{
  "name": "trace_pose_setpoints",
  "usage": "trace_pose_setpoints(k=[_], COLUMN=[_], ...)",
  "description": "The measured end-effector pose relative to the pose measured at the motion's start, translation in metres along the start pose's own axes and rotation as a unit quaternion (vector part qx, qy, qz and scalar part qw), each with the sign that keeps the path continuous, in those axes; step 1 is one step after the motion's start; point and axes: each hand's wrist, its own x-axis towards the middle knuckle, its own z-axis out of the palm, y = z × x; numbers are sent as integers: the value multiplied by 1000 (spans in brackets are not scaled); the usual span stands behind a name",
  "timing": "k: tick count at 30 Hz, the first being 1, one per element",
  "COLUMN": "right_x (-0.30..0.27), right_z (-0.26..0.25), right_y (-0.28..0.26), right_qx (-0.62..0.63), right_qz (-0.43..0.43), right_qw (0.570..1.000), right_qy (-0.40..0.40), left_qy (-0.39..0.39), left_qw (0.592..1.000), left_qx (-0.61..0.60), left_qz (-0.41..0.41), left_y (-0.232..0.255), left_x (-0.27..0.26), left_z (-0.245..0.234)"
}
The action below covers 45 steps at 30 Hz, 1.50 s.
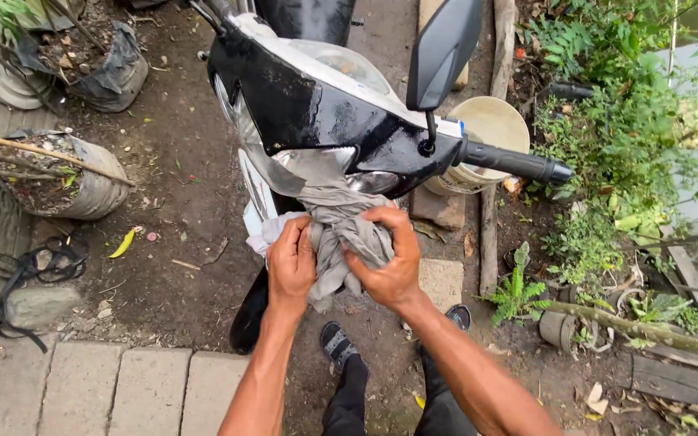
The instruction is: Cleaning a motorcycle's body and headlight using a damp cloth and a bucket of water.
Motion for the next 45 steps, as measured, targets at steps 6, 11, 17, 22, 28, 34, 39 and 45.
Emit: trace_pose_setpoints(k=[6, 11, 17, 22, 28, 34, 39, 45], right_x=[-14, -28, -13, 71, 63, 2, 12, 52], right_z=[-22, -45, -73, -93, -59, -5, -3, -51], right_y=[-22, 4, 8, 22, 39, 47, 44, 29], right_qx=[-65, 48, -80, -180, -219, -216, -265, -179], right_qz=[-24, 74, 75, 68, -60, -198, -164, -129], right_qw=[990, 984, 968, 966, 956, 943, 943, 955], right_qy=[122, 157, 226, 170, 184, 156, 118, 196], left_qy=[80, -25, -238, -66, -57, -58, -61, -30], left_qw=[793, 662, 876, 992, 965, 952, 952, 949], left_qx=[-445, -702, -378, 95, 255, 301, 300, 310], left_qz=[-407, -261, -182, -45, 8, 13, 17, 38], left_y=[62, 131, 115, 78, 48, 40, 40, 32], left_x=[-15, 27, 62, 127, 157, 158, 158, 150], left_z=[49, 41, 38, 19, 26, 33, 32, 36])
